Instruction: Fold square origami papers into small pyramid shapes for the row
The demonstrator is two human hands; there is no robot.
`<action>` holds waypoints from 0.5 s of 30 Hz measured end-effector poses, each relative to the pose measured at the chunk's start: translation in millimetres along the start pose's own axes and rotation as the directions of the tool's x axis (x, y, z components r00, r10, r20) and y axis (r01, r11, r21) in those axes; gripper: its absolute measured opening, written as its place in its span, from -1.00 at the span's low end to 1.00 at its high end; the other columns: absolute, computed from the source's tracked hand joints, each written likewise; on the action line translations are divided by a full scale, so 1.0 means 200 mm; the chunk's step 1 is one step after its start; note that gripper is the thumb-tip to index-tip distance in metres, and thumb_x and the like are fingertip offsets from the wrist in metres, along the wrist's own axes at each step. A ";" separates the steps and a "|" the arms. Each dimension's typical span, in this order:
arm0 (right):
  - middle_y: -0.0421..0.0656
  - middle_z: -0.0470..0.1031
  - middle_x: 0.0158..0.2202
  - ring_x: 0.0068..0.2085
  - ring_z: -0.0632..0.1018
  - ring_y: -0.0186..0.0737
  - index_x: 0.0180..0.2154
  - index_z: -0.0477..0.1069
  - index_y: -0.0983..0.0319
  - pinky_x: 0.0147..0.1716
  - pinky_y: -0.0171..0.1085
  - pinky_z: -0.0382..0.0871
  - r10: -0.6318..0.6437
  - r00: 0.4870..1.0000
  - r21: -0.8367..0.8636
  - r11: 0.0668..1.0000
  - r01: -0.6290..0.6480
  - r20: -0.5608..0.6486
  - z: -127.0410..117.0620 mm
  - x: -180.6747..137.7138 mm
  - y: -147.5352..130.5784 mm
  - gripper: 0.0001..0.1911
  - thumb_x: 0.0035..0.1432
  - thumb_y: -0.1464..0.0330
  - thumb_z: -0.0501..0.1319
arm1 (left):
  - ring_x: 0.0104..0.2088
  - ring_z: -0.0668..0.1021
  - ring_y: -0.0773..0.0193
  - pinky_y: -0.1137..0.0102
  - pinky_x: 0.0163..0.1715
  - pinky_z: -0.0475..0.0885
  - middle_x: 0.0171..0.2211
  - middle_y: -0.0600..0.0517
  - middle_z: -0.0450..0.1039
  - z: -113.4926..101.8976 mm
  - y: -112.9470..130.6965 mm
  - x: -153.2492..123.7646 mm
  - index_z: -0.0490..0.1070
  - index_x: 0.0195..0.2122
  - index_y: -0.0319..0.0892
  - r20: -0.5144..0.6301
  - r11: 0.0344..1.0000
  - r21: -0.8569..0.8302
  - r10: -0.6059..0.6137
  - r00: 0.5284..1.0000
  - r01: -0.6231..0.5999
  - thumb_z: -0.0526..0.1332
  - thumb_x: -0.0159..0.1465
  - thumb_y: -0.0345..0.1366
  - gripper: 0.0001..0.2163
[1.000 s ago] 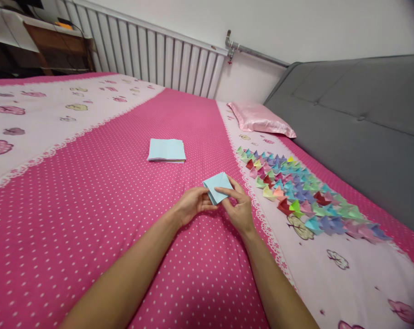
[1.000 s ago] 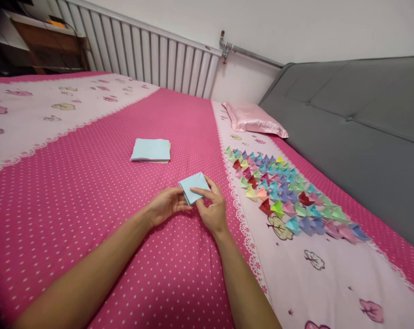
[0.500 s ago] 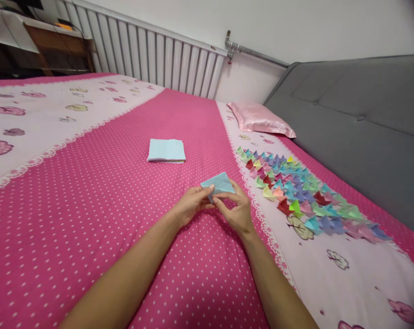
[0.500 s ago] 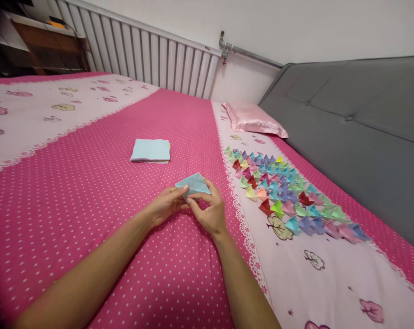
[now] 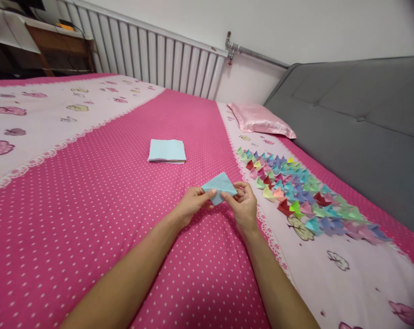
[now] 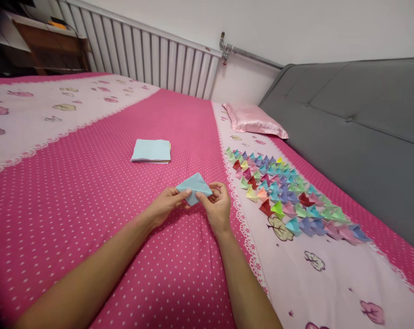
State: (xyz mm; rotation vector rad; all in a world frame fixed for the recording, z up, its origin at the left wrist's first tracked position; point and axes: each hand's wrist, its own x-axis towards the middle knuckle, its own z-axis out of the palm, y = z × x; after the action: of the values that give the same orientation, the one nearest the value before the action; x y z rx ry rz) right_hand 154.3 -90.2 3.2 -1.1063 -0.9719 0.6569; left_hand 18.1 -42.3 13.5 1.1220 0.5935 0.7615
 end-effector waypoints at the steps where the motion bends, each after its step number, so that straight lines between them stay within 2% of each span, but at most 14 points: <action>1: -0.26 0.47 -0.47 -0.46 0.51 -0.33 -0.27 0.24 0.20 -0.43 -0.34 0.40 0.011 1.000 0.004 1.000 -0.011 0.009 0.00 0.00 0.00 -0.58 -0.18 0.32 0.36 | -0.52 0.40 0.41 0.50 -0.48 0.28 -0.49 -0.02 0.47 0.00 0.00 0.00 0.53 -0.40 -0.28 -0.025 1.000 0.023 0.013 1.000 -0.012 0.30 0.00 -0.12 -0.71; 5: -0.21 0.52 -0.43 -0.44 0.52 -0.30 -0.34 0.36 0.25 -0.40 -0.30 0.41 0.064 0.996 -0.017 0.998 -0.063 0.064 0.00 0.00 -0.01 -0.69 -0.18 0.31 0.36 | -0.56 0.37 0.43 0.50 -0.51 0.21 -0.57 0.03 0.44 0.00 0.01 -0.01 0.52 -0.48 -0.29 -0.116 0.995 0.094 0.050 0.992 -0.039 0.35 -0.06 -0.20 -0.77; 10: -0.18 0.54 -0.45 -0.43 0.52 -0.27 -0.41 0.46 0.27 -0.37 -0.27 0.41 0.099 0.991 -0.010 0.995 -0.099 0.090 0.01 -0.01 -0.01 -0.76 -0.18 0.30 0.37 | -0.55 0.38 0.42 0.49 -0.50 0.22 -0.56 0.03 0.44 0.00 0.01 0.00 0.51 -0.49 -0.29 -0.119 0.995 0.083 0.057 0.991 -0.047 0.35 -0.06 -0.20 -0.78; 15: -0.19 0.54 -0.48 -0.47 0.50 -0.29 -0.43 0.49 0.28 -0.39 -0.29 0.39 0.100 0.992 -0.057 0.994 -0.096 0.075 0.00 -0.02 -0.01 -0.79 -0.11 0.26 0.32 | -0.57 0.36 0.42 0.48 -0.51 0.20 -0.60 0.04 0.41 -0.01 0.00 0.00 0.51 -0.51 -0.30 -0.144 0.985 0.158 0.091 0.985 -0.068 0.34 -0.06 -0.18 -0.76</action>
State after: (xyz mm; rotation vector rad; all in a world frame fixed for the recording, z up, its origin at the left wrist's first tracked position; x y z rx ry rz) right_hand 153.1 -94.0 5.0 -1.1887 -1.0114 0.7622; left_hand 17.0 -41.0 12.7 1.2421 0.7475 0.8868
